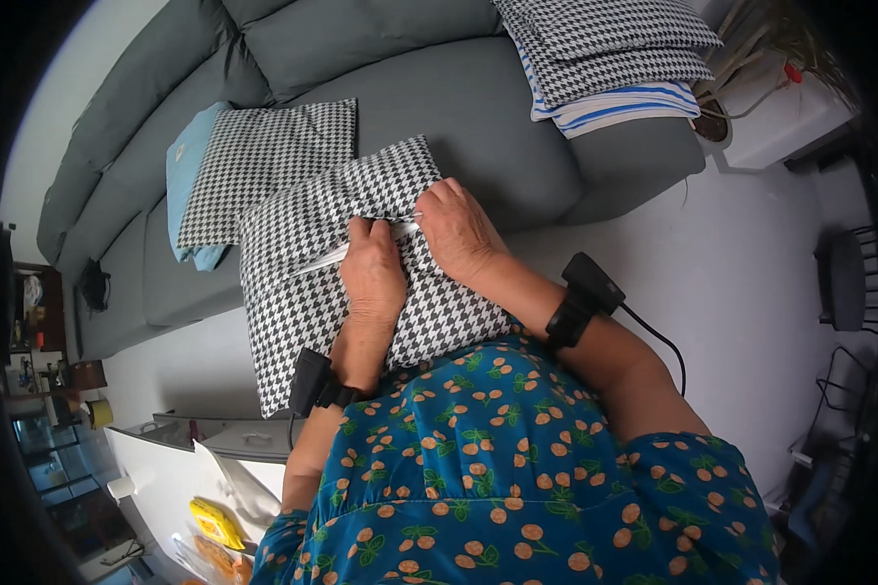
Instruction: The recorder is unzipping pillow cases, removing pillows, and putting pillows into new cases.
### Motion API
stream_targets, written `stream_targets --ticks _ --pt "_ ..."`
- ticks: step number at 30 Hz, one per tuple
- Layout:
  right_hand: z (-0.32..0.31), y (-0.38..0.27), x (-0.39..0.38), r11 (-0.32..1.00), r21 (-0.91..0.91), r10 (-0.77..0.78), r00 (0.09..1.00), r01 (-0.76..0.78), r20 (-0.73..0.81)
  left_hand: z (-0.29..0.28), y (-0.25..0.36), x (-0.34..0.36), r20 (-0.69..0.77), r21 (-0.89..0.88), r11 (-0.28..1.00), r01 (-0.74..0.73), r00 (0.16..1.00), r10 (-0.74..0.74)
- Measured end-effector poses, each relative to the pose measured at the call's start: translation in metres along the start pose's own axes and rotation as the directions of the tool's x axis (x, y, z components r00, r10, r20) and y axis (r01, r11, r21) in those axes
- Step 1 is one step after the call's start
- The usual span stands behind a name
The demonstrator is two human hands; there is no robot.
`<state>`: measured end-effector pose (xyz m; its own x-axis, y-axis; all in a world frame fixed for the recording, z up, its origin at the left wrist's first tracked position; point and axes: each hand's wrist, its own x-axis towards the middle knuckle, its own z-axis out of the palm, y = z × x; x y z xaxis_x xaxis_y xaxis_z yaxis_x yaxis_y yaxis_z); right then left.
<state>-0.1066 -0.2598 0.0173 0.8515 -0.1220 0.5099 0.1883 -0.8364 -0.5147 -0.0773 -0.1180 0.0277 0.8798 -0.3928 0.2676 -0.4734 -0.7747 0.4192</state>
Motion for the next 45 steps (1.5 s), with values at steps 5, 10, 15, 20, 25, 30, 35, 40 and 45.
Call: stream_targets --ticks 5,10,15,20,25,30,35,40,45 --pt "0.005 0.003 -0.001 1.0 -0.014 -0.024 1.0 0.024 0.0 0.0 -0.005 0.004 -0.032 -0.092 0.993 -0.076 0.997 0.074" --pt "0.005 0.002 -0.003 0.995 -0.085 -0.043 0.998 0.046 0.04 0.004 -0.023 0.007 -0.07 -0.345 0.934 -0.09 0.995 0.07" --pt "0.006 0.0 -0.002 0.999 -0.034 -0.012 0.999 0.013 0.03 0.012 -0.032 0.009 0.213 -0.694 0.647 0.316 0.949 -0.234" --pt "0.007 0.002 -0.002 0.999 -0.032 0.005 1.0 -0.005 0.025 0.026 -0.032 0.008 0.054 -0.562 0.808 0.177 0.983 -0.178" --pt "0.006 0.004 -0.003 0.999 0.001 0.04 0.999 -0.04 0.003 0.017 -0.018 0.009 0.029 -0.541 0.829 0.142 0.988 -0.15" --pt "0.007 0.002 -0.002 1.0 -0.006 -0.026 0.999 0.026 0.019 0.018 -0.017 0.008 -0.058 -0.589 0.801 0.105 0.983 -0.172" --pt "0.002 -0.002 -0.001 0.996 -0.086 0.044 0.997 -0.039 0.061 -0.004 -0.012 0.003 -0.149 -0.379 0.92 0.104 0.974 -0.171" --pt "0.002 0.001 -0.002 0.997 -0.065 0.044 0.996 -0.039 0.074 -0.015 -0.032 0.002 -0.191 -0.338 0.932 0.13 0.96 -0.203" --pt "0.002 -0.001 -0.002 0.995 -0.042 0.09 0.992 -0.086 0.088 -0.036 -0.044 0.0 -0.155 -0.341 0.921 0.19 0.955 -0.254"
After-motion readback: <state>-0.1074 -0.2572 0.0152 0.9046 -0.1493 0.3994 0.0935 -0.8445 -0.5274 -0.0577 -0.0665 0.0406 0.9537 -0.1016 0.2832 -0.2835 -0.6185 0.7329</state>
